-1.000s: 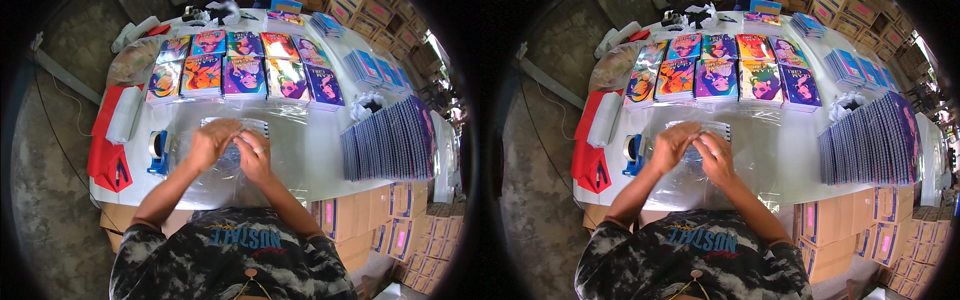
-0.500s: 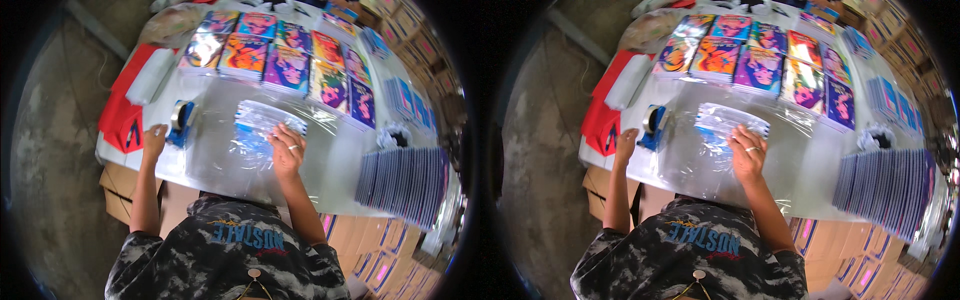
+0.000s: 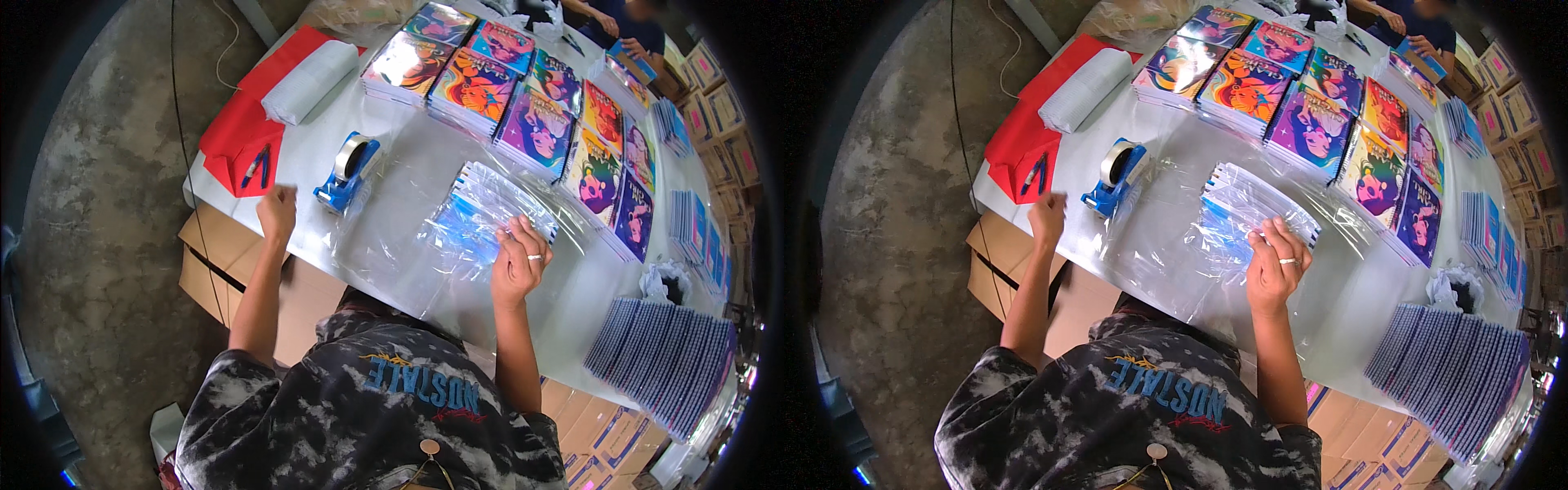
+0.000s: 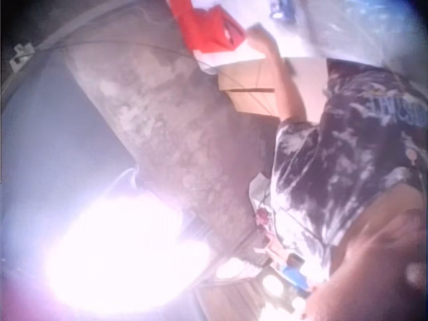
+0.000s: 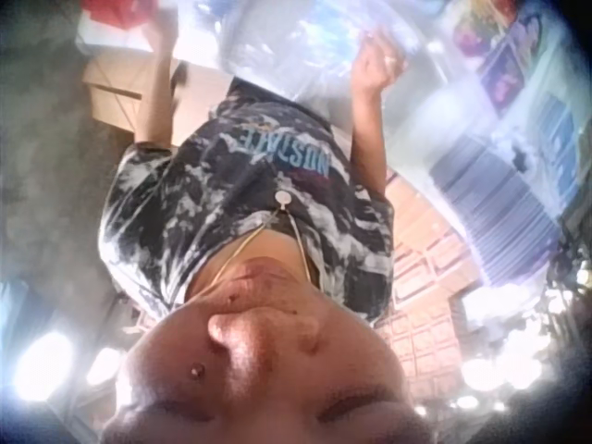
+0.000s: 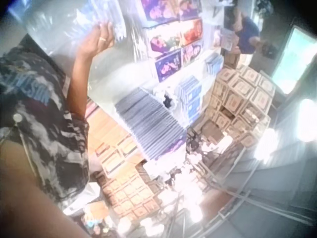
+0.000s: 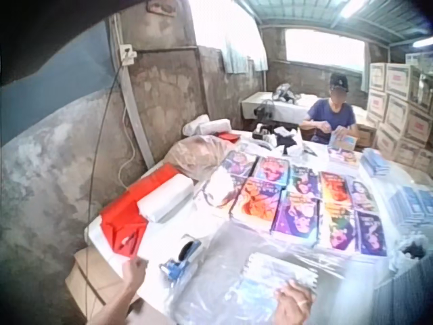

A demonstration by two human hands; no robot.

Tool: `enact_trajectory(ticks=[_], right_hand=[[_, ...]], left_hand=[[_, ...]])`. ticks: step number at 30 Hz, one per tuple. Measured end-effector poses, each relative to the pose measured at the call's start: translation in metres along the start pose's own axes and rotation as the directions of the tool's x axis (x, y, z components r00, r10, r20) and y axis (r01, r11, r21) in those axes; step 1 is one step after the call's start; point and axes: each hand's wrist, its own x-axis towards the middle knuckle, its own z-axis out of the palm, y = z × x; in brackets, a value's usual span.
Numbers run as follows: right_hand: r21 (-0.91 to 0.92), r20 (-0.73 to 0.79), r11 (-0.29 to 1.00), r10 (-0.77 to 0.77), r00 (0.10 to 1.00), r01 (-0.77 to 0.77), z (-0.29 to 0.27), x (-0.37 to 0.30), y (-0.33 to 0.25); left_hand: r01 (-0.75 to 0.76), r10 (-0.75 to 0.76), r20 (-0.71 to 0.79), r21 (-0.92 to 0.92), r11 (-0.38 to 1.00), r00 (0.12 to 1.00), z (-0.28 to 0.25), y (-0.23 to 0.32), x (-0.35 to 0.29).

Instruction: The person places spiral-bound notebooks into clear plastic sleeves, seals them with tape, and stacks the finished packages. The person repeats this process for multiple notebooks, handling them one at a time and arranging the completed items on the table.

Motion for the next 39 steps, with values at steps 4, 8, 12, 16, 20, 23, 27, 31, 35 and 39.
enact_trajectory(ticks=[4, 8, 12, 16, 20, 23, 27, 31, 35, 39], right_hand=[[-0.006, -0.004, 1.0, 0.009, 1.0, -0.009, -0.003, 0.0, 0.004], [0.055, -0.029, 0.998, 0.023, 0.999, -0.021, 0.001, 0.005, 0.0], [-0.096, 0.182, 0.994, 0.072, 0.981, -0.055, -0.008, 0.006, -0.002], [-0.207, 0.482, 0.974, 0.184, 0.856, -0.093, -0.034, 0.043, -0.029], [-0.277, 0.429, 0.961, 0.148, 0.891, -0.026, -0.018, 0.079, -0.035], [-0.122, 0.653, 0.903, 0.385, 0.652, -0.411, 0.019, 0.094, -0.02], [0.555, 0.443, 0.507, 0.491, 0.75, -0.659, -0.022, 0.071, 0.0], [0.646, 0.513, 0.282, 0.528, 0.677, -0.709, -0.048, 0.024, 0.045], [0.499, 0.461, 0.627, 0.392, 0.796, -0.598, -0.027, 0.008, 0.037], [0.493, 0.246, 0.658, 0.522, 0.817, -0.569, -0.007, 0.062, 0.022]], left_hand=[[0.054, 0.251, 0.301, -0.731, 0.68, 0.92, 0.021, 0.173, -0.065], [0.382, 0.215, 0.705, -0.584, 0.716, 0.676, 0.076, 0.23, -0.143], [0.339, 0.159, 0.632, -0.591, 0.732, 0.759, 0.098, 0.214, -0.152], [0.327, -0.041, 0.637, -0.338, 0.882, 0.769, 0.127, 0.179, -0.138], [0.353, 0.176, 0.781, -0.456, 0.817, 0.599, 0.149, 0.151, -0.174], [0.461, 0.383, 0.918, -0.384, 0.8, 0.099, 0.15, 0.157, -0.202], [0.813, 0.311, 0.944, -0.262, 0.52, 0.106, 0.14, 0.139, -0.179], [0.448, 0.614, 0.455, -0.876, 0.179, 0.645, 0.155, 0.125, -0.082], [-0.019, 0.663, 0.234, -0.936, 0.351, 0.712, 0.112, 0.196, -0.081], [-0.739, 0.916, -0.096, -0.626, 0.248, 0.389, 0.092, 0.234, -0.048]])
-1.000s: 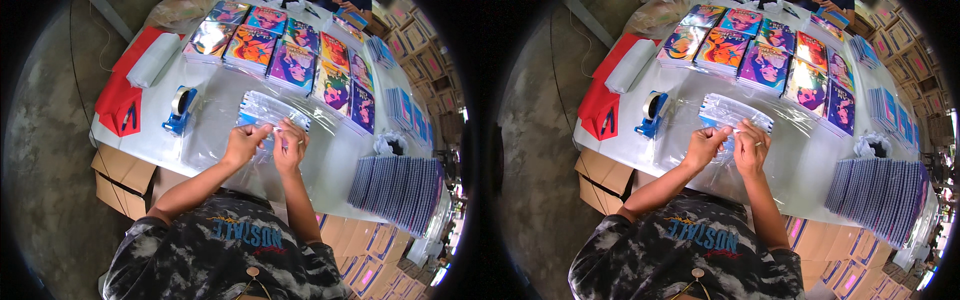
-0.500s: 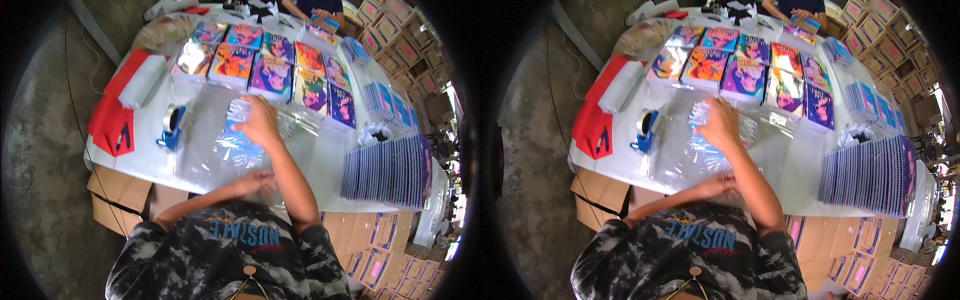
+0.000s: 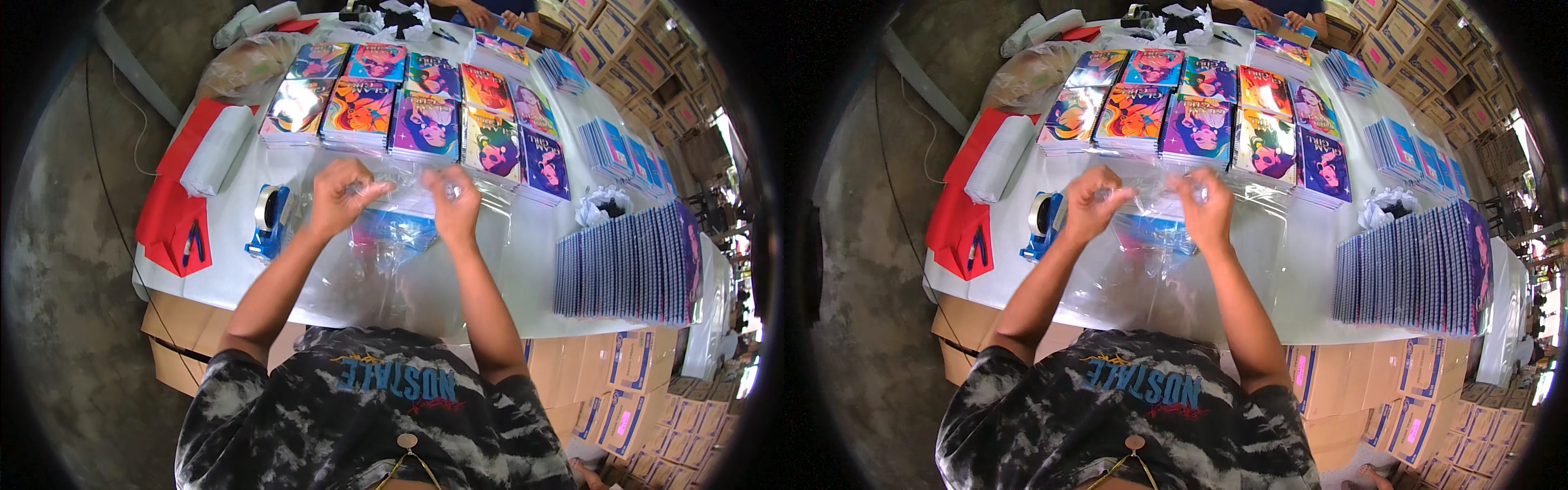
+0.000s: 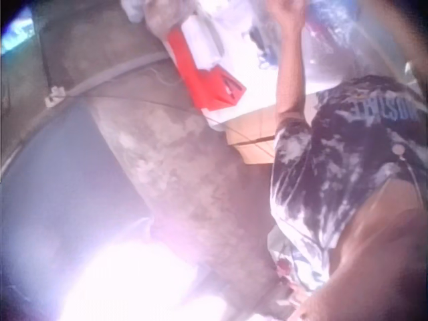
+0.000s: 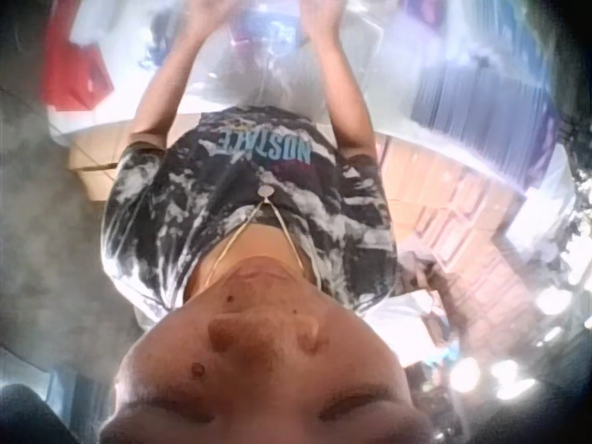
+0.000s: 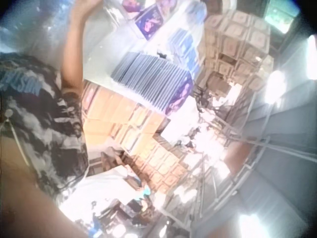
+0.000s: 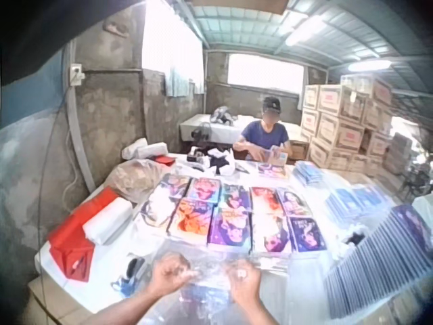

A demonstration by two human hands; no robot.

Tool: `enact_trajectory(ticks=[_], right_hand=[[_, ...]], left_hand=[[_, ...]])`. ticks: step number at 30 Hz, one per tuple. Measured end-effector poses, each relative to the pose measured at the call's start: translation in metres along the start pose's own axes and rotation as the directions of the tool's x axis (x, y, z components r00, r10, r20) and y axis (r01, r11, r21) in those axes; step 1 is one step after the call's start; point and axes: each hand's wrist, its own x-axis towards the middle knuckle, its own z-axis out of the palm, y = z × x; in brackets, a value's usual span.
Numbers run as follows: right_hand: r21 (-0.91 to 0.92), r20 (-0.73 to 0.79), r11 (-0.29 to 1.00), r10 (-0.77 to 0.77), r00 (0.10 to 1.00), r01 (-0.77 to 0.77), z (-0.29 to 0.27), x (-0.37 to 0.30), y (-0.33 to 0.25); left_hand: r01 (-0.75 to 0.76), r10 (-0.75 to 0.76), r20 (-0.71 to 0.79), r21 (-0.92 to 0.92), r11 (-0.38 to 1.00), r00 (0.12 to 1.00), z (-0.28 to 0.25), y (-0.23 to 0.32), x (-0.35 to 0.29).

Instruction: The person places spiral-bound notebooks into clear plastic sleeves, seals them with tape, and stacks the finished packages. The person repeats this process for multiple notebooks, handling them one at a time and arranging the completed items on the table.

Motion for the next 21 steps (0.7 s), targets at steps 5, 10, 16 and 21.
enact_trajectory(ticks=[5, 10, 16, 21], right_hand=[[-0.019, -0.507, 0.941, -0.301, 0.808, 0.338, -0.008, 0.054, -0.061], [-0.16, -0.554, 0.816, -0.54, 0.633, 0.556, -0.04, 0.019, -0.087], [-0.407, 0.531, 0.608, -0.45, 0.718, 0.682, 0.004, -0.071, -0.02], [-0.63, 0.414, 0.629, -0.224, 0.882, 0.455, 0.025, -0.037, -0.009]], left_hand=[[-0.215, 0.219, -0.32, 0.051, 0.975, 0.922, -0.018, 0.032, 0.085], [-0.02, -0.045, -0.477, -0.13, 0.991, 0.878, -0.067, 0.035, 0.087], [0.367, -0.373, -0.041, -0.11, 0.924, 0.927, -0.006, 0.009, -0.055], [0.439, -0.416, -0.205, 0.079, 0.895, 0.886, 0.026, 0.027, -0.065]])
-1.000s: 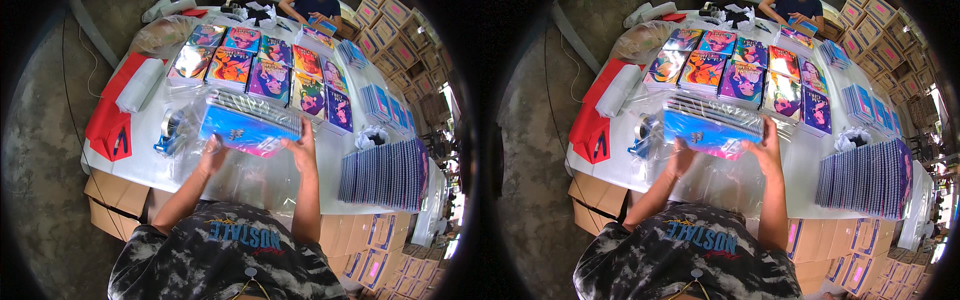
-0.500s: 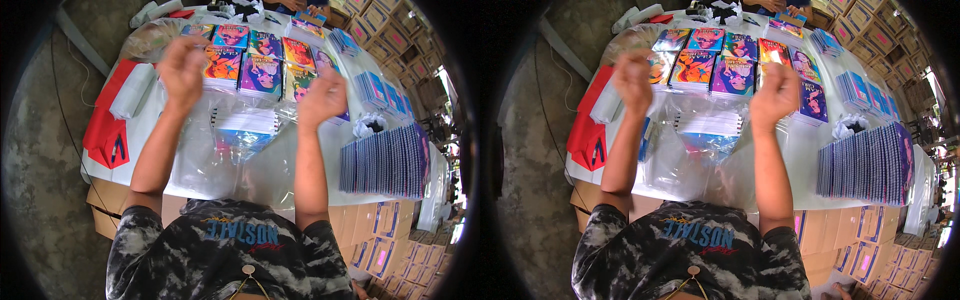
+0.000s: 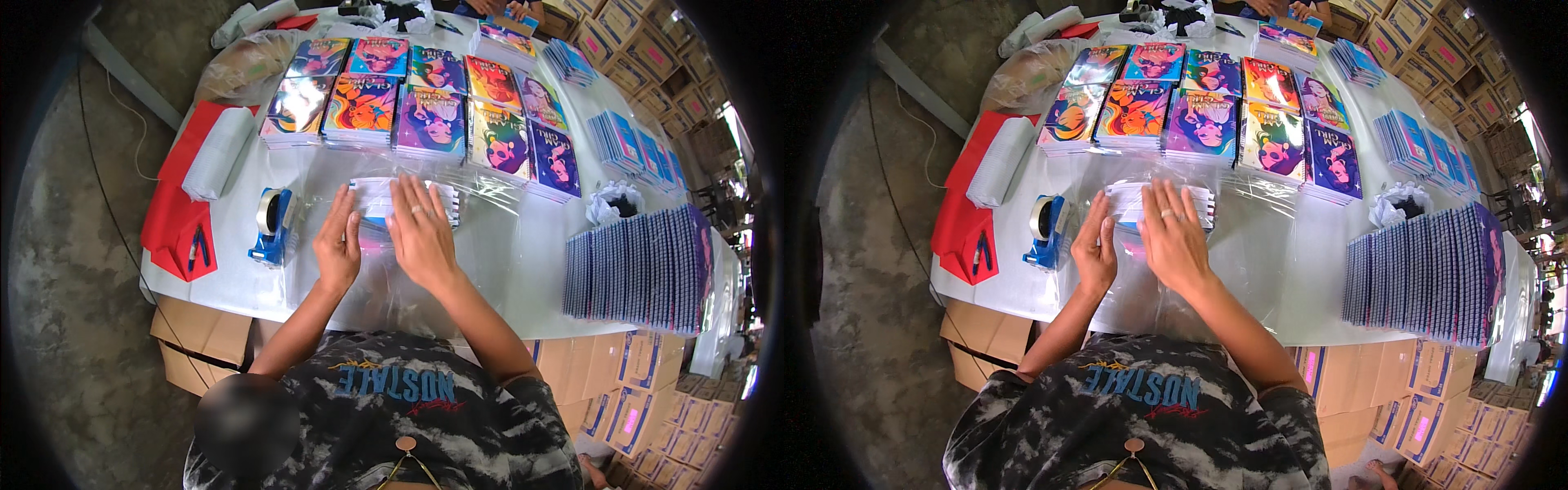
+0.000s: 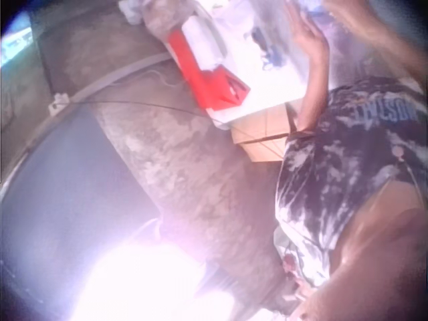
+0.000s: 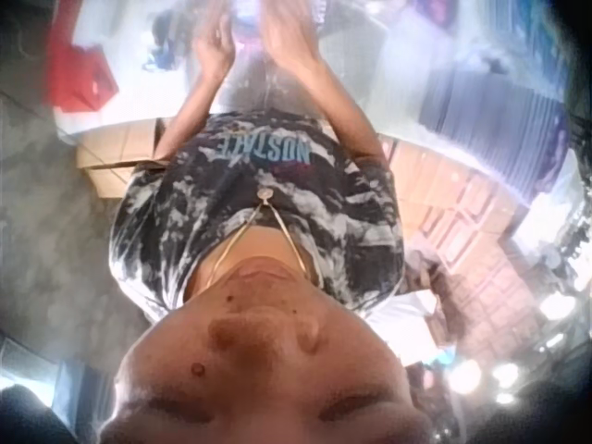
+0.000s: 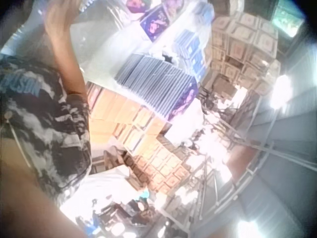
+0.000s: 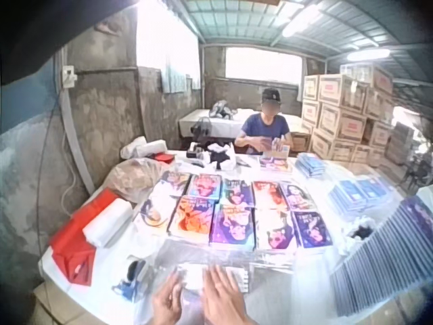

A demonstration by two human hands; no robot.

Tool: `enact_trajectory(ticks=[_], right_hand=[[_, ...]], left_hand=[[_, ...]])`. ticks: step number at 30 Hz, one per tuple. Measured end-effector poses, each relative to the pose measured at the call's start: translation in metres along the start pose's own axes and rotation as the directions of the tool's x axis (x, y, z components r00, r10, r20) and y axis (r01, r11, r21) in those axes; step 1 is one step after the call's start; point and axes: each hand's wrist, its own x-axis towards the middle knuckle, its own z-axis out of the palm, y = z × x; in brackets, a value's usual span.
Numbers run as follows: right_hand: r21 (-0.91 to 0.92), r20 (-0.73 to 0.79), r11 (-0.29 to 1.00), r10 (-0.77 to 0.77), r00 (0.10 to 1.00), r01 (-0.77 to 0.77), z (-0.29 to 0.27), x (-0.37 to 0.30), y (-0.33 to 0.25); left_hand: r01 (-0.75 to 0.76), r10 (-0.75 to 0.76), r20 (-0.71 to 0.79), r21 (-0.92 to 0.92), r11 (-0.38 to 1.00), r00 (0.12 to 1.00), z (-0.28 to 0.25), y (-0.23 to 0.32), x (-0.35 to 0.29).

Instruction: The person places spiral-bound notebooks into clear plastic sleeves, seals them with tape, and stacks the finished packages. The person repeats this process for multiple notebooks, handling them one at a time and arranging the completed items on the table.

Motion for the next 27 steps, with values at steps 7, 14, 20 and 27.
enact_trajectory(ticks=[7, 14, 20, 27], right_hand=[[0.267, -0.576, 0.963, 0.2, 0.792, -0.049, -0.003, 0.008, 0.009], [0.105, -0.277, 0.985, 0.164, 0.947, -0.14, -0.006, -0.024, 0.009], [0.074, -0.217, 0.997, 0.042, 0.975, -0.026, -0.005, -0.024, 0.011], [0.069, -0.236, 0.997, 0.061, 0.97, -0.046, -0.003, -0.027, 0.015]], left_hand=[[-0.361, 0.305, 0.196, 0.427, 0.829, 0.932, 0.011, 0.034, 0.008], [-0.371, 0.258, 0.371, 0.278, 0.886, 0.892, 0.025, 0.048, 0.011], [-0.408, 0.367, 0.23, 0.165, 0.898, 0.901, 0.011, 0.047, 0.089], [0.1, 0.067, 0.637, -0.222, 0.97, 0.768, -0.002, 0.053, 0.181]])
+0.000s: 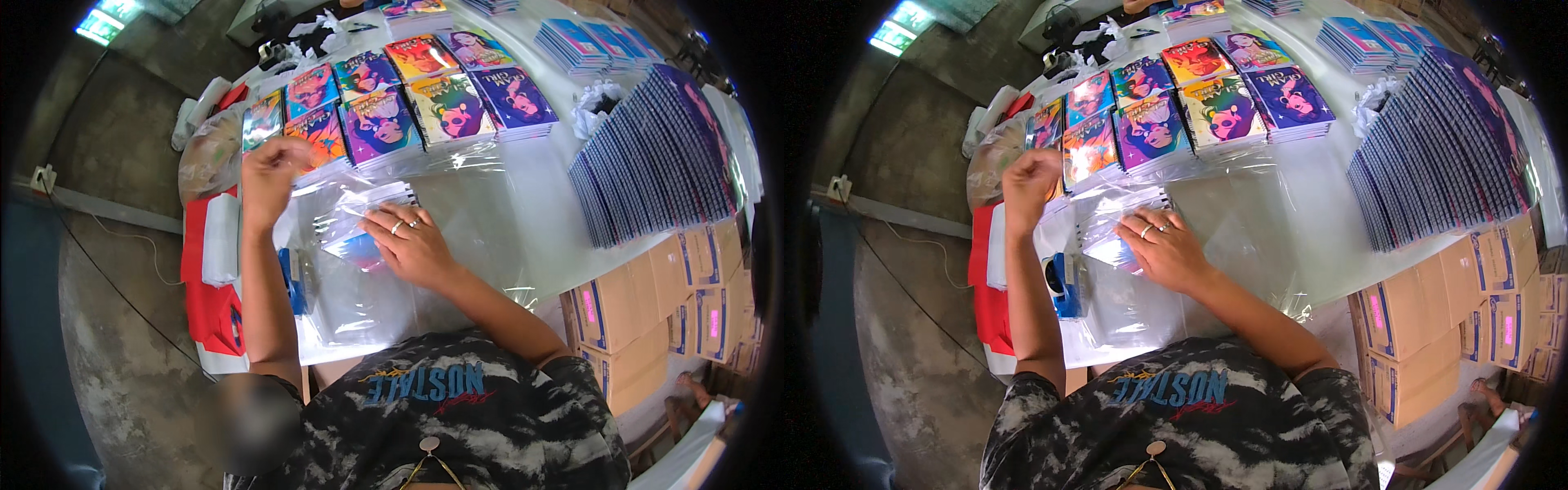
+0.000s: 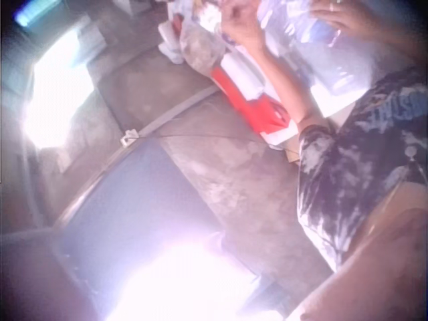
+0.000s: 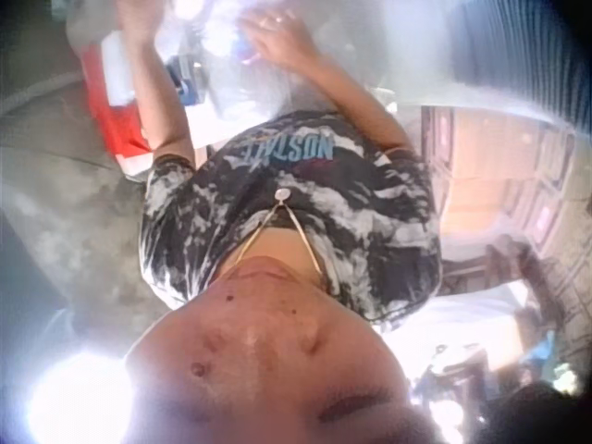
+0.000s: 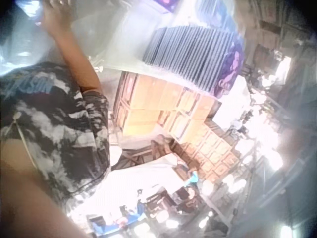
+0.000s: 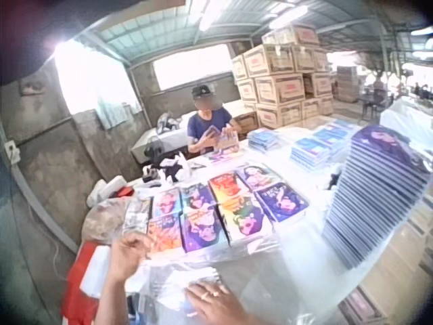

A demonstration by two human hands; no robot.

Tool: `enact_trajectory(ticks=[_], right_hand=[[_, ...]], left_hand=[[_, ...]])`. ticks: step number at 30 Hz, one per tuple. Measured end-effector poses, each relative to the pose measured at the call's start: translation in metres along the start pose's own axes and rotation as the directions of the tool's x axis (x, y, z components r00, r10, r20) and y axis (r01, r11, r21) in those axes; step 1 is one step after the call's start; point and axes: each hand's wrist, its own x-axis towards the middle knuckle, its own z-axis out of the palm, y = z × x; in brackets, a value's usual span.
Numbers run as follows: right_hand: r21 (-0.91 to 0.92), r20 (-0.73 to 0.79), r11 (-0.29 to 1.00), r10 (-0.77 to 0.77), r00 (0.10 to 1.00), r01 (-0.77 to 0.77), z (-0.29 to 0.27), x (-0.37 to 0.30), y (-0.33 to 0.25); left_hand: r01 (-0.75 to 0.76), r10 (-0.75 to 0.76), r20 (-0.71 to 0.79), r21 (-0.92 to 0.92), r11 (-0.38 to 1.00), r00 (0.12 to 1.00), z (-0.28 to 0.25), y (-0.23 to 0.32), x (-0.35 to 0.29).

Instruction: The person places spiral-bound notebooks into clear plastic sleeves, seals them with tape, and stacks the finished packages. The person repeats this process for multiple notebooks, handling them one at a time and arranging the completed items on the table.

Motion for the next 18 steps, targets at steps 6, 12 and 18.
enact_trajectory(ticks=[6, 12, 18], right_hand=[[-0.049, 0.018, 0.999, 0.005, 1.0, -0.004, 0.01, -0.003, 0.001], [0.324, -0.259, 0.927, 0.277, 0.926, -0.187, 0.015, 0.011, -0.003], [0.129, -0.221, 0.991, 0.072, 0.973, -0.044, 0.021, -0.004, 0.01]], left_hand=[[0.048, -0.102, 0.123, 0.384, 0.922, 0.987, 0.049, -0.026, -0.039], [-0.309, 0.448, -0.122, 0.566, 0.765, 0.886, 0.101, -0.04, -0.101], [-0.292, 0.481, -0.193, 0.588, 0.754, 0.855, 0.117, -0.045, -0.143]])
